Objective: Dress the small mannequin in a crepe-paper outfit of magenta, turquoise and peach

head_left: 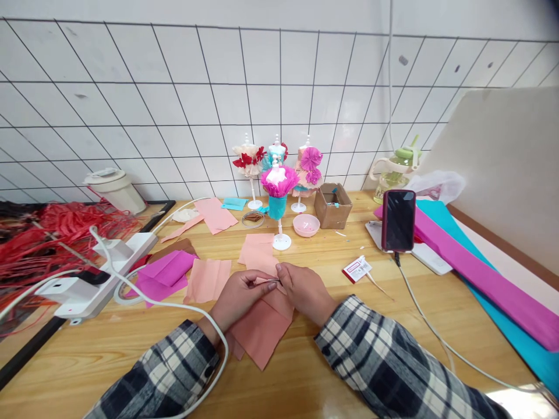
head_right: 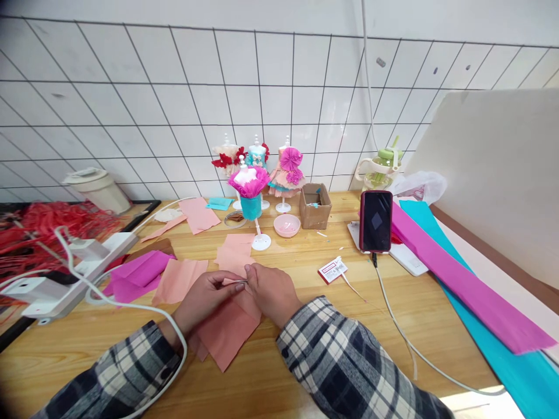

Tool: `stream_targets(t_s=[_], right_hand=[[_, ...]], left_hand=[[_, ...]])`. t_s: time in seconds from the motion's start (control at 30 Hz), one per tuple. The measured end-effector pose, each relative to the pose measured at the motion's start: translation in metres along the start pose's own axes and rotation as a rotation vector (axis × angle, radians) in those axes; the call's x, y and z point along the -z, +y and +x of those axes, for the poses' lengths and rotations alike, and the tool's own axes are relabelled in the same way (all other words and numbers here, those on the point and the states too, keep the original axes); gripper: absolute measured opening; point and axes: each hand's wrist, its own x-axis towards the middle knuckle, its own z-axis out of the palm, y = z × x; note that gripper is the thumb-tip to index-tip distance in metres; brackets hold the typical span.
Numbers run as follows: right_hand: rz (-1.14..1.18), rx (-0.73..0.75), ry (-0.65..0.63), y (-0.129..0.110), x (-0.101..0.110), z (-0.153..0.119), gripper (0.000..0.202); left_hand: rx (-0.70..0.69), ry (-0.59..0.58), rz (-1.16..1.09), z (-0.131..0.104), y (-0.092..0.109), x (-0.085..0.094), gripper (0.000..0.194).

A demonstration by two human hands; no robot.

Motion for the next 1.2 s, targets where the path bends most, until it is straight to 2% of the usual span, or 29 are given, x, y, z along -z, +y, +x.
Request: stream_targets(t_s=[0.13,0.27,0.43,0.53,0.63,0.73,0.83,0.97,1.2], right_hand=[[0.017,0.047,-0.004,0.0011,-0.0040,0.0002,0.044],[0.058,0.010,0.025,0.0005,-0.0069,0.0001,0.033],[0.073,-0.044,0.050,-0.0006,-0.0029,-0.0001,0.030],[0.087,-0.050,0.043,0.0008,-0.0006,0.0000,0.032],[0.116,-0.037,0.035,0.0025,-0.0016,0.0003,0.033],[0.125,-0.044,0.035,0.0032,-0.0039,0.0007,0.033],[0.115,-0.051,0.034,0.0024,-0.0045,0.0009,0.032],[0.099,-0.056,0.019,0.0003,-0.0023,-0.0002,0.031],[0.052,-0.079,-0.007,-0.0016,-0.0005,-0.0015,0.031]], left_hand=[[0.004,-0.012,0.013,0.0005,-0.0013,-0.0004,0.018],[0.024,-0.021,0.024,0.0005,-0.0006,-0.0019,0.019],[0.024,0.043,-0.073,0.0001,-0.0005,-0.0012,0.038],[0.036,0.090,-0.059,-0.0001,0.0003,0.0012,0.028],[0.044,0.084,-0.006,0.0000,0.0011,0.0024,0.025],[0.051,0.052,-0.044,0.0001,0.0001,0.0017,0.027],[0.036,0.052,-0.106,0.0001,0.0000,0.0010,0.038],[0.018,0.042,-0.016,-0.0003,0.0036,0.0017,0.025],[-0.008,0.025,0.074,0.0001,0.0011,0.0024,0.021]])
